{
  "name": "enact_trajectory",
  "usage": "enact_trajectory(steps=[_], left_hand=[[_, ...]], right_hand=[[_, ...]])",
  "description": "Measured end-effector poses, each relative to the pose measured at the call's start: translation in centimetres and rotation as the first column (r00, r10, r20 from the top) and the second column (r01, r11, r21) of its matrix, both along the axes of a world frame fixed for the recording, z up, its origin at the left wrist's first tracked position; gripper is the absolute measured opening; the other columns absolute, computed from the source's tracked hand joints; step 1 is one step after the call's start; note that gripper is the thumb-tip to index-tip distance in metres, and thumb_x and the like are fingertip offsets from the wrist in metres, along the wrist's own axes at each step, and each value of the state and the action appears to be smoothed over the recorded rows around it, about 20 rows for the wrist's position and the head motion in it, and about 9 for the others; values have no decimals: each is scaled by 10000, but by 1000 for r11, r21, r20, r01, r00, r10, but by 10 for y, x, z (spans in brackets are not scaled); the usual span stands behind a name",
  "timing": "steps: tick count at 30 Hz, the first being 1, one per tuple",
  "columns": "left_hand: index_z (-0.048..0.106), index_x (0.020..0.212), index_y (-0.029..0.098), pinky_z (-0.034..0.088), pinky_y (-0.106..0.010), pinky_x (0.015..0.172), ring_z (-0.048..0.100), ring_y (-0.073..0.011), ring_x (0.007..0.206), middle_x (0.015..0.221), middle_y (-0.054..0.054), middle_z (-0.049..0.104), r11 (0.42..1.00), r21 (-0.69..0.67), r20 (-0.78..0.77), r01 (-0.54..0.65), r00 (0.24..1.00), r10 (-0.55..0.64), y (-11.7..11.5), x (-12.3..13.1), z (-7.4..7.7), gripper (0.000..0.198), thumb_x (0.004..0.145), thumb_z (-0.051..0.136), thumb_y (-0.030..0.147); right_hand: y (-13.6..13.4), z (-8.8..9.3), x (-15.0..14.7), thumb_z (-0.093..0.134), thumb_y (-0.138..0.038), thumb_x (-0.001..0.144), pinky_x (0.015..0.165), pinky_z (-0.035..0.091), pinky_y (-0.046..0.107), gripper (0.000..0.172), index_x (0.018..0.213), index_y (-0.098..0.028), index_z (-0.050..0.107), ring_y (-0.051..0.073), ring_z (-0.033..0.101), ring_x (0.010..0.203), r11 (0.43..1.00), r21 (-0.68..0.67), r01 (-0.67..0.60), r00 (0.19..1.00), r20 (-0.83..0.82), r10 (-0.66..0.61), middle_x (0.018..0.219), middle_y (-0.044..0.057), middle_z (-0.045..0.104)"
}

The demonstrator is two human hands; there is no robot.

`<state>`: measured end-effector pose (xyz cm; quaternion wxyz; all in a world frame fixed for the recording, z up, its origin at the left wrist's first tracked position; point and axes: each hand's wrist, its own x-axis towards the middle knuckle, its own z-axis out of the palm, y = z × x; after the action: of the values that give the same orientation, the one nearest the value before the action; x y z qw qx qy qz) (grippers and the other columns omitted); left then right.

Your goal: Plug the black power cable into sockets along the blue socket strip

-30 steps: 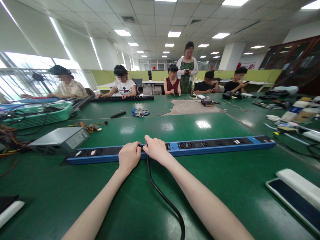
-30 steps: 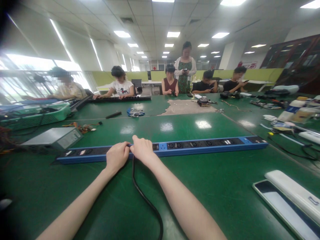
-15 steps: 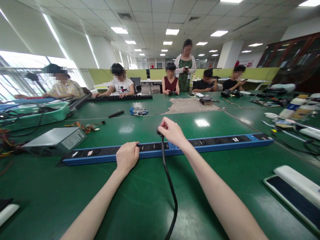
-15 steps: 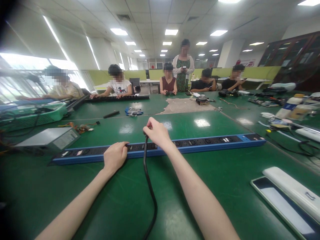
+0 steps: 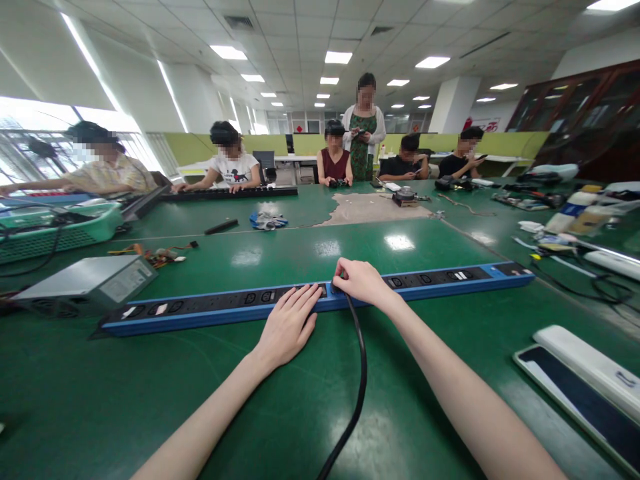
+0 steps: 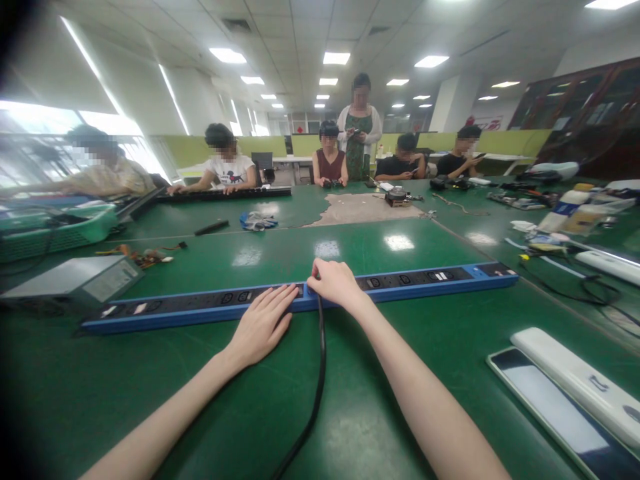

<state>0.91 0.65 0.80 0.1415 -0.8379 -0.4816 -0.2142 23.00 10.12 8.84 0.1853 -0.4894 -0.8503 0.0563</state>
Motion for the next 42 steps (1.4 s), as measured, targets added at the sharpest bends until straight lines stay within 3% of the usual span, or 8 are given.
enact_trajectory(steps=[9,14,26,34,38,42], left_hand=[[339,1648,260,272,-466,1299,355,-214,1551,1680,-24,370,1000,2,9,1,1000,-1,2,-2,-3,605,1049,419,257],[343,1645,253,272,-461,1297,358,-217,1549,1679,-28,376,1000,1,5,1,1000,-1,1,-2,-1,608,1044,430,264],[339,1647,282,282,-490,1286,366,-237,1544,1676,-21,378,1000,4,3,19,1000,-19,1,-1,-2,624,1032,435,250],[338,1649,291,278,-480,1290,357,-233,1549,1681,-8,367,1000,7,-4,12,1000,-12,2,-1,-1,626,1032,440,255],[305,1660,313,283,-483,1288,359,-228,1548,1688,1,350,1000,0,-4,16,1000,-16,1,-2,-1,645,1032,436,241],[304,1659,329,283,-485,1289,360,-225,1548,1690,12,344,1000,-7,0,16,1000,-16,0,-2,1,654,1028,444,230]], right_hand=[[-18,-6,-22,514,-330,957,852,440,358,160,1030,-213,597,258,662,960,988,149,48,983,170,-74,945,80,732],[-27,-10,-33,465,-287,982,882,470,379,185,1110,-201,567,273,658,1027,989,142,48,977,198,-76,1044,102,736],[-29,-9,-25,438,-309,1019,833,489,337,230,1191,-219,560,257,644,1039,995,96,-10,984,178,-7,1096,108,714],[-26,-14,-24,442,-308,1010,779,441,318,181,1113,-216,560,242,642,973,995,102,0,992,123,-12,1044,102,711],[-20,-3,-17,524,-321,974,716,385,286,115,1019,-224,566,213,643,897,996,85,37,999,18,-39,956,60,712],[-11,25,10,551,-363,951,654,331,268,139,1004,-236,570,180,620,794,984,106,142,976,-178,-122,913,25,716]])
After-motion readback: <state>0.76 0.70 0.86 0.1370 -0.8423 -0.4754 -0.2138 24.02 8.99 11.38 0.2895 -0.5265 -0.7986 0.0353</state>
